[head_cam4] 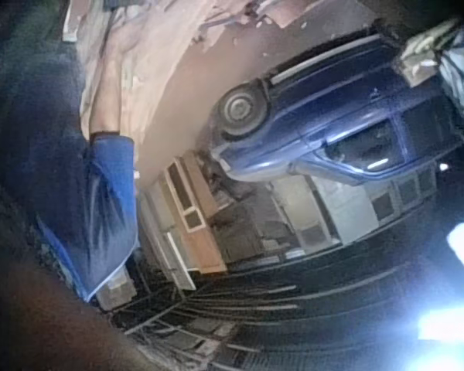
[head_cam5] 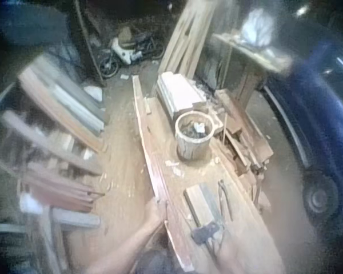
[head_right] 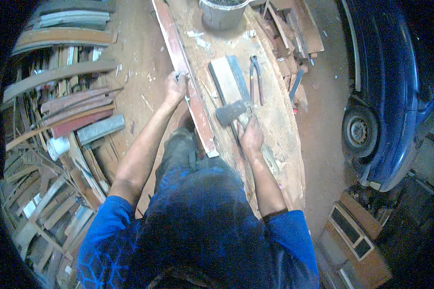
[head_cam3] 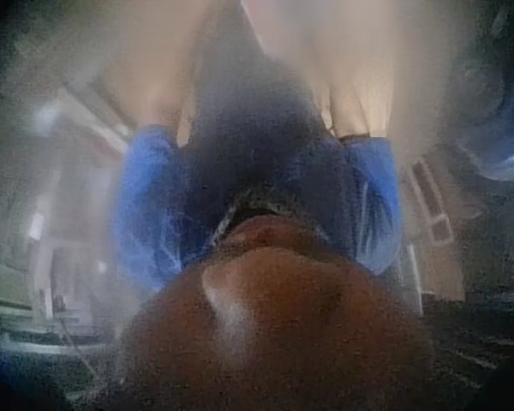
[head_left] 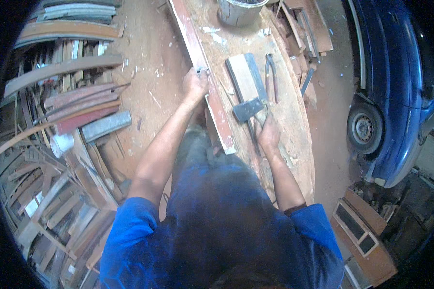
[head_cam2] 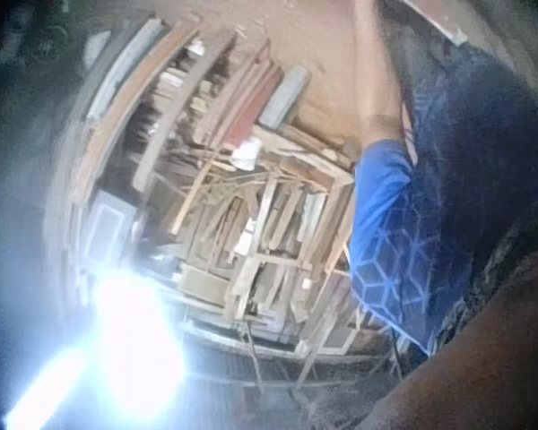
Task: The person uses a hammer and chisel to carve notches into a long wooden plank, then measures and marks the plank with a tape measure. They use a circular saw to cut the plank into smaller sections, flipping the wood over to cut from different sides.
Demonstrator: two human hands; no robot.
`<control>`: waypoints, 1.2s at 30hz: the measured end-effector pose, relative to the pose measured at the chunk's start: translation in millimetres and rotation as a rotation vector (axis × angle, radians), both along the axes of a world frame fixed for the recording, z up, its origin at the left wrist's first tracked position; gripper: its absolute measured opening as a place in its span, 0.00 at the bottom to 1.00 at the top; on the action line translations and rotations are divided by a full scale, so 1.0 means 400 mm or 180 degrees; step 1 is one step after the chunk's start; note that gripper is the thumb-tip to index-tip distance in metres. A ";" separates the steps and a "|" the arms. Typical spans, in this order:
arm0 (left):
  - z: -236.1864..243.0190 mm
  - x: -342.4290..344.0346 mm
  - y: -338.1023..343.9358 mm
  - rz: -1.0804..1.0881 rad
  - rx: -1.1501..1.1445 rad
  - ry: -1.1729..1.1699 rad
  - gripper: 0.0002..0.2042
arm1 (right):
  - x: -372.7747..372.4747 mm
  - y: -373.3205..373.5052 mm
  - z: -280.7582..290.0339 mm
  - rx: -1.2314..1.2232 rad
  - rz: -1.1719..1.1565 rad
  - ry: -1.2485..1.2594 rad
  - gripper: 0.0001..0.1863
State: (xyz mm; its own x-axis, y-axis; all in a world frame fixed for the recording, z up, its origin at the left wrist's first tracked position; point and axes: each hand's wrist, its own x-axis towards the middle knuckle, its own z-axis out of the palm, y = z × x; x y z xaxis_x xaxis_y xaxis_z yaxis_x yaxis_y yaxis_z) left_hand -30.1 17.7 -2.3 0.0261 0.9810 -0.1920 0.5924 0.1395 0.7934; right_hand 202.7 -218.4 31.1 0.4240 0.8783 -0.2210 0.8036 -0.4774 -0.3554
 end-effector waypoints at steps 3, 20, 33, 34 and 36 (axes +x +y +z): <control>0.193 0.123 0.124 -0.0180 0.0307 -0.0001 0.15 | 0.023 -0.010 0.003 -0.0244 -0.0008 0.0061 0.30; 0.033 -0.055 0.271 0.1160 -0.0710 -0.1343 0.23 | 0.016 0.003 -0.009 -0.0365 -0.0145 0.0047 0.29; 0.028 -0.075 -0.069 -0.0786 -0.1945 -0.1130 0.43 | 0.326 0.064 -0.053 -0.0975 -0.1640 0.0047 0.37; 0.048 -0.076 -0.091 -0.0893 -0.2059 -0.1019 0.44 | 0.350 0.056 -0.074 -0.1266 -0.1651 0.0073 0.36; 0.033 -0.097 -0.135 -0.1449 -0.1898 -0.0509 0.46 | 0.372 0.048 -0.112 -0.1275 -0.2141 0.0679 0.34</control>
State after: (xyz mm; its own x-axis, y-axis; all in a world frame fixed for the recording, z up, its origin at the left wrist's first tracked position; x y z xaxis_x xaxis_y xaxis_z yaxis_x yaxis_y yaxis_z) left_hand -68.7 -36.4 11.0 0.4747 0.5985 -0.6454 0.5784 0.3406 0.7413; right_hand 351.5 -199.2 -13.7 0.7463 0.2874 -0.6003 0.2335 -0.9577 -0.1682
